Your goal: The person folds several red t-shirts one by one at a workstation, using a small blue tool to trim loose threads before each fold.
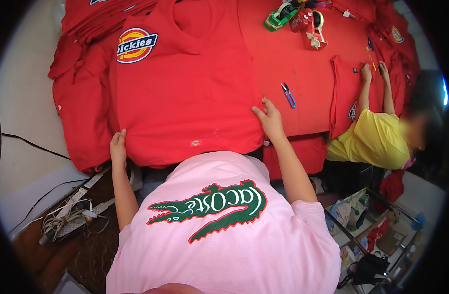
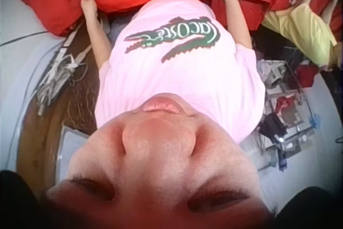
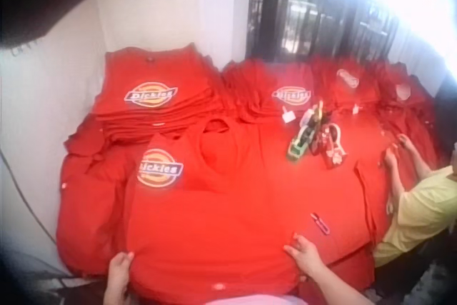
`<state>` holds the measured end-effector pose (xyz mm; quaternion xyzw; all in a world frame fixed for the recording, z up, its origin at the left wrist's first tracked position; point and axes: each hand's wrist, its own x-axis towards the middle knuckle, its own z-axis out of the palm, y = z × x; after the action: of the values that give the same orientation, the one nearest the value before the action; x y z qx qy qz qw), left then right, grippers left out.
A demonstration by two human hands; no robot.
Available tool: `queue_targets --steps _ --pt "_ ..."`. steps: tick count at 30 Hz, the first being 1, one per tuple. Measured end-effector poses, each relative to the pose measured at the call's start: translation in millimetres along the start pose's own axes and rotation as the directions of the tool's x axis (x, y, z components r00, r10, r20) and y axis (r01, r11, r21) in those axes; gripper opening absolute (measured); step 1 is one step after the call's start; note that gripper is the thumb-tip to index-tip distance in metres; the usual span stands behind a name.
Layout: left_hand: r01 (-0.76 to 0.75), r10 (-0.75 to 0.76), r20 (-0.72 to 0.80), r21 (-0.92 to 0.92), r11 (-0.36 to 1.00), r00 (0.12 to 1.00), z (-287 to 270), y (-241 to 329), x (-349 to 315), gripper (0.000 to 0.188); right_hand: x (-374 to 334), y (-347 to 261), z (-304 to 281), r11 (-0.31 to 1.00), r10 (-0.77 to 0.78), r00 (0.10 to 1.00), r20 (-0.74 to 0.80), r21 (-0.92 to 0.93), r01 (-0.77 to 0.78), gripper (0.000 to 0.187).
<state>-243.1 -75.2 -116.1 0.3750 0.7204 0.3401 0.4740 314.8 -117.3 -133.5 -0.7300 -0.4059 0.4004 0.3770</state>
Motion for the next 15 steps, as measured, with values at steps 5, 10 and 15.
queue_targets --steps 5,10,15 --pt "-0.135 0.335 -0.171 0.679 0.721 0.927 22.3 13.0 -16.7 0.024 -12.0 -33.0 -0.1 0.895 -0.163 0.981 -0.109 -0.436 0.100 0.050" --pt "-0.600 0.651 0.209 0.651 0.464 0.730 120.4 58.5 -26.0 0.038 -2.5 -78.8 64.4 0.685 -0.606 0.795 0.020 -0.495 0.535 0.054" --pt "-0.762 0.572 0.579 0.633 0.134 0.581 200.8 57.4 -4.3 0.063 -0.8 -76.6 144.0 0.501 -0.559 0.620 0.551 -0.372 0.782 0.066"
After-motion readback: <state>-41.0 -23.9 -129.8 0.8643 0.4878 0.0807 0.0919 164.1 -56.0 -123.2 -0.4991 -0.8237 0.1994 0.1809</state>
